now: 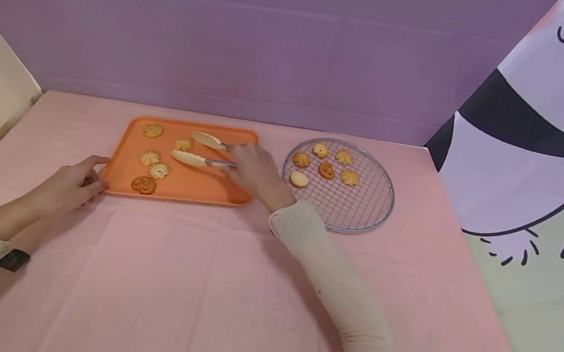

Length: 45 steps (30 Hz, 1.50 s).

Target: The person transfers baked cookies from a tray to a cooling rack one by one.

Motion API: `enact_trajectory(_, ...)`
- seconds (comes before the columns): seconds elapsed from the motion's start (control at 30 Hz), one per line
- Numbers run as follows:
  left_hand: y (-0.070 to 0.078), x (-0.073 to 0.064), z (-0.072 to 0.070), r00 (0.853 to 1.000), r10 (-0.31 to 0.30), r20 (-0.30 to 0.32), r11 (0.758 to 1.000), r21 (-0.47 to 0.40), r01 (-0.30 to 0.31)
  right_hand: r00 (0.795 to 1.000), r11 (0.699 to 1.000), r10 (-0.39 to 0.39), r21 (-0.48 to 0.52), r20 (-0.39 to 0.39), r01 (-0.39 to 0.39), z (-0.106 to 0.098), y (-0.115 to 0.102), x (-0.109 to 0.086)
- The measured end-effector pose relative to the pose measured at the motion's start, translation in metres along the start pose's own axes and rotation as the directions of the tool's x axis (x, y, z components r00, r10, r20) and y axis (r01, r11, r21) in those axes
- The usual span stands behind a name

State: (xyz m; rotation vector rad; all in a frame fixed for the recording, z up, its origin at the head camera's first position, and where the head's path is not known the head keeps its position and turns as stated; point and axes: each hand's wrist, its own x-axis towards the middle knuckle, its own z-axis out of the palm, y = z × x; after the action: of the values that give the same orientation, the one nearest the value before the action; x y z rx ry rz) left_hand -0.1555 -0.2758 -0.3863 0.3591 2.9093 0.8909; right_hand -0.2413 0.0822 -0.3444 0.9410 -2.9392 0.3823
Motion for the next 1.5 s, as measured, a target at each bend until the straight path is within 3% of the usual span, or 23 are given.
enact_trajectory(0.27,0.000,0.000,0.000,1.000,0.001,0.000,1.000,0.006,-0.001,0.999,0.999,-0.011,-0.033,-0.048,0.010,0.001,-0.004,0.004)
enact_trajectory(0.77,-0.001,0.000,0.001,1.000,-0.001,0.002,1.000,0.004,0.001,0.999,0.999,0.014,-0.040,-0.032,-0.015,0.002,-0.008,0.006)
enact_trajectory(1.5,-0.004,-0.001,0.000,1.000,0.010,0.013,1.000,-0.003,-0.010,0.991,0.998,-0.044,-0.053,-0.125,0.037,-0.013,0.009,-0.027)
